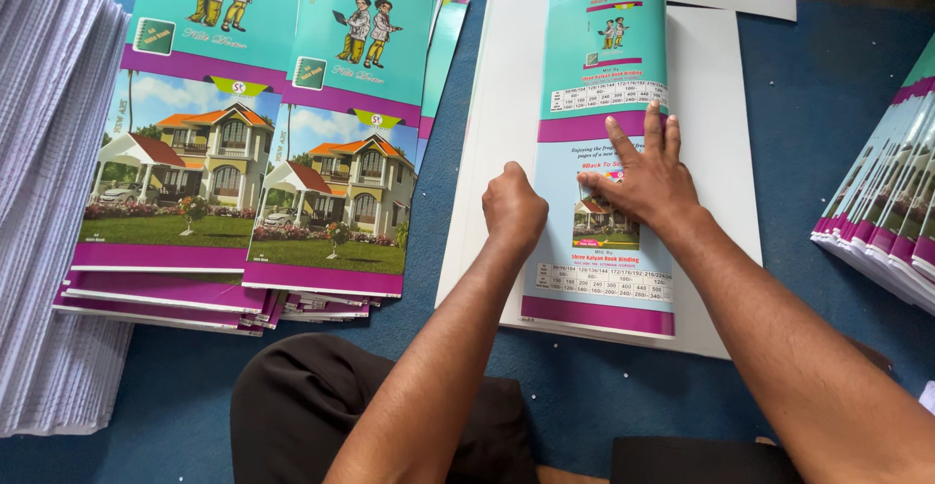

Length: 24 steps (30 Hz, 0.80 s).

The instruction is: The person inserts a printed cover sheet into a white book cover, folds the edges, and uses a wooden stick to press the spine. The person repeats this process for multiple book covers.

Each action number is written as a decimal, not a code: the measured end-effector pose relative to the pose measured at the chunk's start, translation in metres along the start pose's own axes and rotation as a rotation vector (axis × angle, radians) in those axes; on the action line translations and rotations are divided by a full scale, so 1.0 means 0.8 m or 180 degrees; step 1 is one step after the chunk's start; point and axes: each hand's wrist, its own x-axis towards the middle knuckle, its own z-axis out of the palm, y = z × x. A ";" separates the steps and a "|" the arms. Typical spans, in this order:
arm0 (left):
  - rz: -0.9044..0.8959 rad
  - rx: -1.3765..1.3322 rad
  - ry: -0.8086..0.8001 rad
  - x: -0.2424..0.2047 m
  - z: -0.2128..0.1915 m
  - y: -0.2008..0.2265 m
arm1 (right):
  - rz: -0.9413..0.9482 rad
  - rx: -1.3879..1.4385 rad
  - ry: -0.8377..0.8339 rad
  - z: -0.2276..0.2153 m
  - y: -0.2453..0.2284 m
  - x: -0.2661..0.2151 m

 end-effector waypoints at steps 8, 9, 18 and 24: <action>-0.0063 -0.0083 -0.0040 -0.001 -0.002 -0.001 | 0.0005 -0.0070 -0.0021 0.003 -0.002 0.001; -0.0087 -0.0097 -0.0058 -0.001 -0.001 -0.001 | -0.0004 -0.0063 -0.0012 0.004 -0.002 0.001; 0.0390 -0.0097 -0.0024 -0.003 0.003 -0.002 | -0.0023 -0.0229 0.0006 0.000 -0.008 -0.001; 0.1031 0.1444 -0.0452 0.005 0.019 0.019 | -0.0108 -0.0027 0.0168 -0.007 -0.001 -0.007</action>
